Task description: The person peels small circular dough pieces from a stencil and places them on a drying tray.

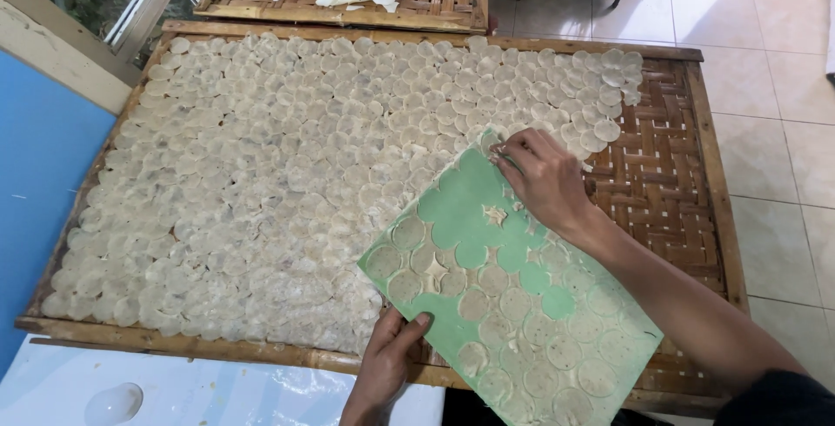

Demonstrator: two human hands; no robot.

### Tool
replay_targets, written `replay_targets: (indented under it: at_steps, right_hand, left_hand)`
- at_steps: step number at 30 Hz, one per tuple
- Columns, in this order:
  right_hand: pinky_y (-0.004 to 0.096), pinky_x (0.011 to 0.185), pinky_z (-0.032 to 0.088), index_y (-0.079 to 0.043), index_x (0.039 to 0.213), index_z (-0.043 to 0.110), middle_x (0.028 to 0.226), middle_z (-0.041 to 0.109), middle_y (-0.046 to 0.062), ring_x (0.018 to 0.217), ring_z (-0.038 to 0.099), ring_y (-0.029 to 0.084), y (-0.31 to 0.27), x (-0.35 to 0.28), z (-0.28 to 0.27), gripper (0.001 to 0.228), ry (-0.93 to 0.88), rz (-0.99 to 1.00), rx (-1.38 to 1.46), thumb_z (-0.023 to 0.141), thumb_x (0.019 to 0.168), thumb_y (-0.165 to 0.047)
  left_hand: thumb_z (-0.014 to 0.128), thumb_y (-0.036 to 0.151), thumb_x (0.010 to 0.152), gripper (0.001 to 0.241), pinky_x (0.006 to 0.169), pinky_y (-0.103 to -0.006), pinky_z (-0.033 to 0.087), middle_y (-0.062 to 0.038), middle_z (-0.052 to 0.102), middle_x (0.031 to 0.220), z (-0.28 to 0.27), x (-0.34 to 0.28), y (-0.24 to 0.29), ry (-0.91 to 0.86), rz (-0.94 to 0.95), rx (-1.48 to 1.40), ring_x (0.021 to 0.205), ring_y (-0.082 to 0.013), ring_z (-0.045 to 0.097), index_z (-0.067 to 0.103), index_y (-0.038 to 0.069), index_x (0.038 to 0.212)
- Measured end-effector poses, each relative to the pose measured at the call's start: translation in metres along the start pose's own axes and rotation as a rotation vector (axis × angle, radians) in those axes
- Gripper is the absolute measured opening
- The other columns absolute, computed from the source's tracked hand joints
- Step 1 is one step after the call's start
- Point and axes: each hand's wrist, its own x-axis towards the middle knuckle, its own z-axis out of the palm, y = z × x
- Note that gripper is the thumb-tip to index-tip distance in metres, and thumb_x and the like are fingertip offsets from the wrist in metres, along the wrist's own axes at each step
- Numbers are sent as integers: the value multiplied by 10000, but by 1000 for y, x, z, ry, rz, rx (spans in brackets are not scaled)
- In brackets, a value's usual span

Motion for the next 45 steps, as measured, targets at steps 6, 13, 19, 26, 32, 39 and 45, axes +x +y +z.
replay_targets:
  at_steps: [6,13,19,26,32,39,45]
  right_hand:
    - [443,815,550,51,1095,661,1043,657,151,948,671,325,13,-10,14,188,-15,26,13,711,927,-17]
    - [448,769,545,39,1033,664,1035,641,148,926,655,337,2,-3,2,210,-56,-39,36,758,881,-70]
    - [419,771,552,47,1043,660,1038,637,146,924,656,315,13,-4,12,184,-27,-91,-18,726,899,-47]
    - [448,816,517,39,1087,588,1068,587,154,966,630,339,17,-5,14,123,-46,76,108,648,995,-18]
    - [369,758,573,39,1059,605,1031,597,137,864,674,247,11,4,3,189,-102,131,281,699,960,-91]
    - [356,702,569,49,1030,643,967,624,138,796,682,226,16,2,-5,116,45,100,237,691,989,-49]
    - [361,699,560,60,1073,652,996,653,139,823,686,212,47,-19,-27,128,73,263,255,663,1021,-56]
  left_hand:
    - [585,99,971,449,1008,-341,432,-100,661,1270,23,-10,29,-91,96,-105,1142,-178,579,555,-27,1401]
    - [578,94,976,436,1077,-346,401,-121,651,1333,25,-12,32,-110,152,-76,1240,-199,565,571,-70,1380]
    - [583,86,970,436,1056,-346,401,-119,652,1314,24,-11,32,-89,143,-56,1210,-202,566,576,-55,1382]
    - [561,84,968,453,1064,-352,407,-110,631,1346,27,-13,34,-95,96,-122,1228,-196,566,546,-35,1404]
    - [559,89,975,452,1064,-354,410,-120,637,1337,26,-11,33,-85,72,-118,1223,-201,569,535,-40,1408]
    - [587,83,994,448,961,-369,423,-153,645,1265,13,-6,17,-56,46,-119,1108,-218,560,549,-67,1415]
    - [575,80,963,452,1011,-358,449,-109,649,1284,22,-10,28,-83,82,-164,1168,-197,593,542,-27,1401]
